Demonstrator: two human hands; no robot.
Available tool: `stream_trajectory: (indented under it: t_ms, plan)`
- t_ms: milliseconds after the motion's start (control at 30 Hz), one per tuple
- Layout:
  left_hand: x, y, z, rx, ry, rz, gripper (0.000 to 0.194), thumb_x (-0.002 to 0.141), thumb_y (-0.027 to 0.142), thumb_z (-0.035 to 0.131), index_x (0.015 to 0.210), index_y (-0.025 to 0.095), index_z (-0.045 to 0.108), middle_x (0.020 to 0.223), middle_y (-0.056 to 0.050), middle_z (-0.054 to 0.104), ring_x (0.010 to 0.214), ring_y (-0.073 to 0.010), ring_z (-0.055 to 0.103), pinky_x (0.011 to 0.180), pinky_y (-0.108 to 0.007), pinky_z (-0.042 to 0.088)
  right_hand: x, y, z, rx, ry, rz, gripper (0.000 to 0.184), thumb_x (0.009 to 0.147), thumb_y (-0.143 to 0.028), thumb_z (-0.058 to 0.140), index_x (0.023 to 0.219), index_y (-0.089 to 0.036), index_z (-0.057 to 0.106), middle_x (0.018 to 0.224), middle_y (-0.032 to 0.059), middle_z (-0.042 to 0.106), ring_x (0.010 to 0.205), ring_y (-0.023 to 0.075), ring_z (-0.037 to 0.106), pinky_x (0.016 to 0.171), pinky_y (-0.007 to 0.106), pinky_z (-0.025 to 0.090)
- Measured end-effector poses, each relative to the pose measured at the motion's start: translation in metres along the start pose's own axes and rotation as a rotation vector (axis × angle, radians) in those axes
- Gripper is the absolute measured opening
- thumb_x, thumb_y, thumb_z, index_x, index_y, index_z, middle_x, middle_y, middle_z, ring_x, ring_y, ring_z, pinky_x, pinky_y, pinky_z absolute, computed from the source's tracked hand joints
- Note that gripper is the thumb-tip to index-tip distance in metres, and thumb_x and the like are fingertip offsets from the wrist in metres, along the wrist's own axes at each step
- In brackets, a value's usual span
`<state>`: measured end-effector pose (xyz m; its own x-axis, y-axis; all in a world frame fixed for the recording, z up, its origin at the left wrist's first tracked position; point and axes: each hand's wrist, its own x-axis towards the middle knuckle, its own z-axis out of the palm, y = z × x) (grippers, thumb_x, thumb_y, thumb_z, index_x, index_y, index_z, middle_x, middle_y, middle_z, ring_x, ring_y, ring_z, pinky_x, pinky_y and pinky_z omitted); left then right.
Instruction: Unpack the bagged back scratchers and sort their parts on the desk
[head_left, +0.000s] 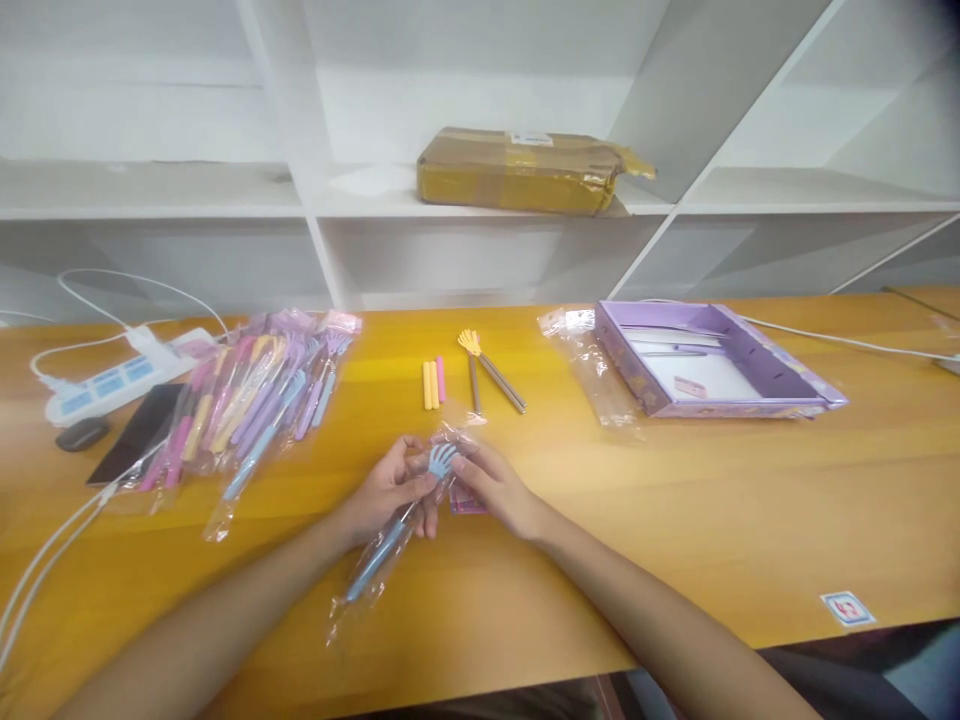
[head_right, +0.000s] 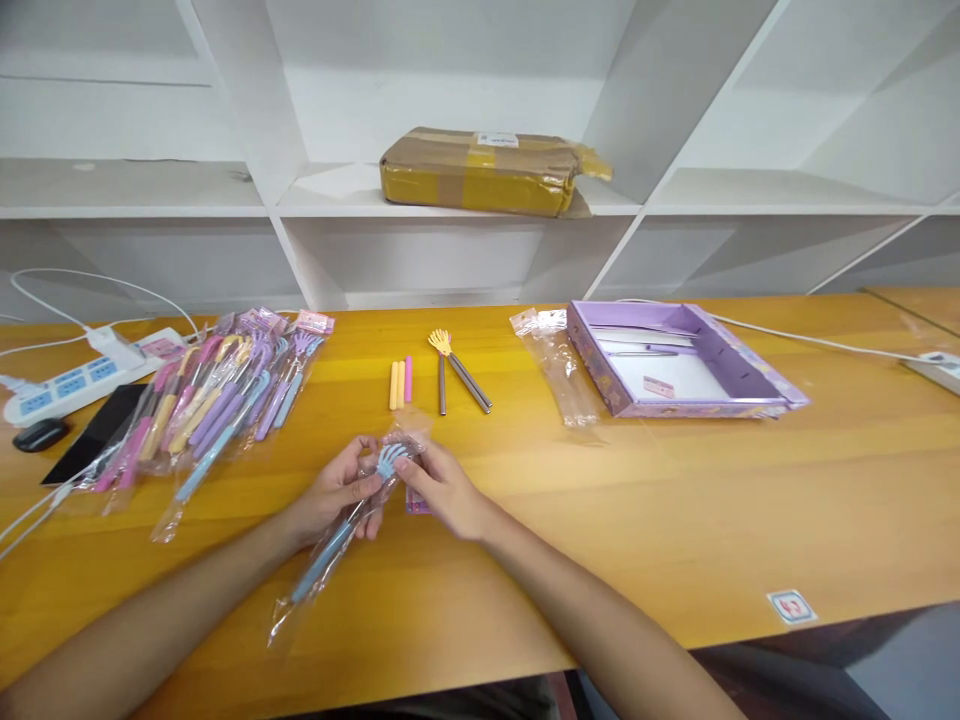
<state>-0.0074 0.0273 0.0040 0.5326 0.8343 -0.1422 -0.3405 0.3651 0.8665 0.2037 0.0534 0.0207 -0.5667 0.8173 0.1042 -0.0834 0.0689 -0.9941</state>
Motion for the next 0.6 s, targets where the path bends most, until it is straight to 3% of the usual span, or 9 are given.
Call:
stream_trajectory:
  t_ms: [100,167,267,500,600]
  plan:
    - [-0.002,-0.003,0.001,-0.010,-0.078,-0.067,0.051,0.097,0.047,0.079,0.127,0.025,0.043,0.091,-0.002,0.076,0.062,-0.0213,0.079,0.054,-0.026,0.059,0.000,-0.003,-0.002,-0.030,0.069,0.109,0.054,0.104,-0.073,0.052,0.092,-0.022,0.064,0.073,0.0001,0.064,0.067,0.0178,0.058,0.064,0.031,0.046]
    - [-0.002,-0.004,0.000,-0.024,-0.150,-0.093,0.054,0.097,0.049,0.078,0.132,0.021,0.047,0.094,-0.007,0.077,0.072,-0.0232,0.080,0.063,-0.029,0.061,0.001,-0.008,-0.010,-0.128,0.261,0.089,0.060,0.103,-0.075,0.052,0.075,-0.023,0.056,0.063,-0.0023,0.053,0.060,0.0153,0.048,0.058,0.029,0.040]
    - [0.001,-0.004,-0.002,-0.044,-0.207,-0.089,0.055,0.095,0.049,0.079,0.130,0.014,0.056,0.092,-0.010,0.077,0.080,-0.0217,0.078,0.073,-0.030,0.059,0.003,-0.015,-0.024,-0.213,0.618,-0.072,0.063,0.103,-0.076,0.051,0.068,-0.024,0.047,0.062,-0.0042,0.041,0.059,0.0137,0.038,0.056,0.028,0.034]
    - [0.001,-0.005,-0.005,-0.021,-0.265,-0.114,0.046,0.091,0.048,0.082,0.117,0.014,0.065,0.094,-0.011,0.077,0.079,-0.0212,0.075,0.078,-0.034,0.058,0.006,-0.030,-0.059,-0.116,0.795,-0.207,0.059,0.095,-0.081,0.058,0.079,-0.024,0.056,0.063,-0.0055,0.035,0.055,0.0133,0.030,0.050,0.028,0.028]
    - [0.000,-0.004,-0.004,0.022,-0.254,-0.105,0.048,0.090,0.049,0.082,0.118,0.014,0.066,0.093,-0.009,0.074,0.078,-0.0199,0.073,0.075,-0.032,0.055,0.007,-0.037,-0.073,-0.160,0.851,-0.261,0.054,0.098,-0.077,0.056,0.081,-0.026,0.053,0.065,-0.0047,0.033,0.055,0.0145,0.030,0.052,0.029,0.032]
